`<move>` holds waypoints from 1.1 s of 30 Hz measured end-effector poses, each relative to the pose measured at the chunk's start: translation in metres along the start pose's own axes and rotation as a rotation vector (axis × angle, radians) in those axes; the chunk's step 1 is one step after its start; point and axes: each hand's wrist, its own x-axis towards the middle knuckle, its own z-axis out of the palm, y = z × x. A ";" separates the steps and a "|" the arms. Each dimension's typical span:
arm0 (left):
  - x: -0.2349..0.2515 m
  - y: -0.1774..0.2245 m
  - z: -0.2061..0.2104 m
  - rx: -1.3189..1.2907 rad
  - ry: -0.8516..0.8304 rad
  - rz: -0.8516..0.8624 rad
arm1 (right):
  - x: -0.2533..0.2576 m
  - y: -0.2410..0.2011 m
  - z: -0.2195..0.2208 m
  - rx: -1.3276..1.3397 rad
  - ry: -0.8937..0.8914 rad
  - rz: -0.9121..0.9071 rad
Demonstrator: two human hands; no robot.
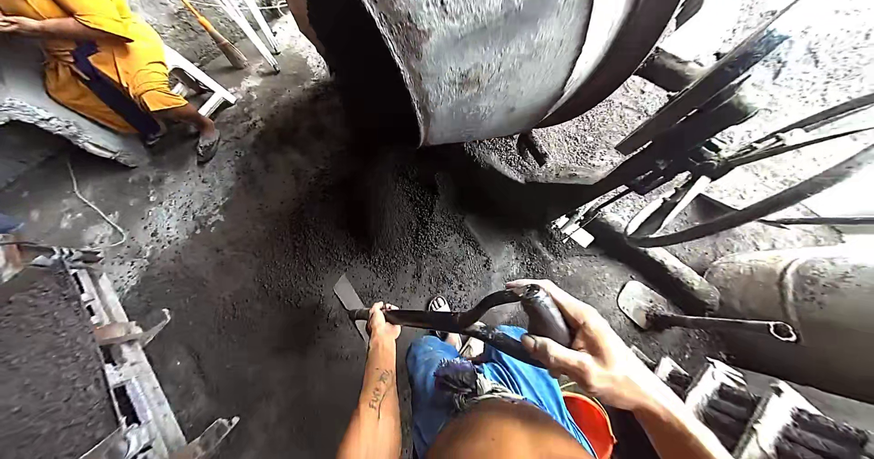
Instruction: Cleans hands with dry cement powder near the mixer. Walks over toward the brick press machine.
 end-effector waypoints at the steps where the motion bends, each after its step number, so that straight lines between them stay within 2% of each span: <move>1: -0.007 -0.002 0.005 0.001 -0.022 -0.012 | -0.001 0.003 0.007 -0.046 -0.008 -0.027; 7: -0.072 -0.012 0.009 0.102 -0.177 -0.065 | -0.010 0.035 0.064 -0.260 -0.151 -0.102; 10: -0.086 -0.016 -0.015 0.215 -0.331 -0.030 | -0.012 0.056 0.091 -0.336 -0.260 -0.152; 12: -0.109 -0.015 -0.037 0.315 -0.513 -0.009 | -0.014 0.072 0.105 -0.360 -0.297 -0.147; 14: -0.104 -0.027 -0.054 0.418 -0.625 0.051 | -0.016 0.094 0.116 -0.367 -0.293 -0.091; 16: -0.106 -0.033 -0.068 0.697 -0.739 0.248 | -0.016 0.122 0.126 -0.356 -0.241 -0.023; 17: -0.110 -0.034 -0.071 0.844 -0.753 0.334 | -0.016 0.134 0.129 -0.349 -0.218 0.007; 18: -0.111 -0.037 -0.071 0.883 -0.749 0.349 | -0.016 0.143 0.130 -0.351 -0.206 0.022; 21: -0.105 -0.044 -0.068 0.745 -0.668 0.202 | -0.017 0.148 0.127 -0.381 -0.227 0.001; 22: -0.102 -0.041 -0.070 0.769 -0.678 0.205 | -0.016 0.147 0.128 -0.387 -0.229 -0.011; 27: -0.102 -0.027 -0.061 0.959 -0.735 0.370 | 0.003 0.141 0.129 -0.398 -0.258 -0.037; 30: -0.109 -0.016 -0.052 0.891 -0.801 0.401 | 0.016 0.135 0.132 -0.380 -0.226 -0.041; 33: -0.137 0.000 -0.042 0.956 -0.680 0.332 | 0.027 0.126 0.136 -0.370 -0.195 -0.011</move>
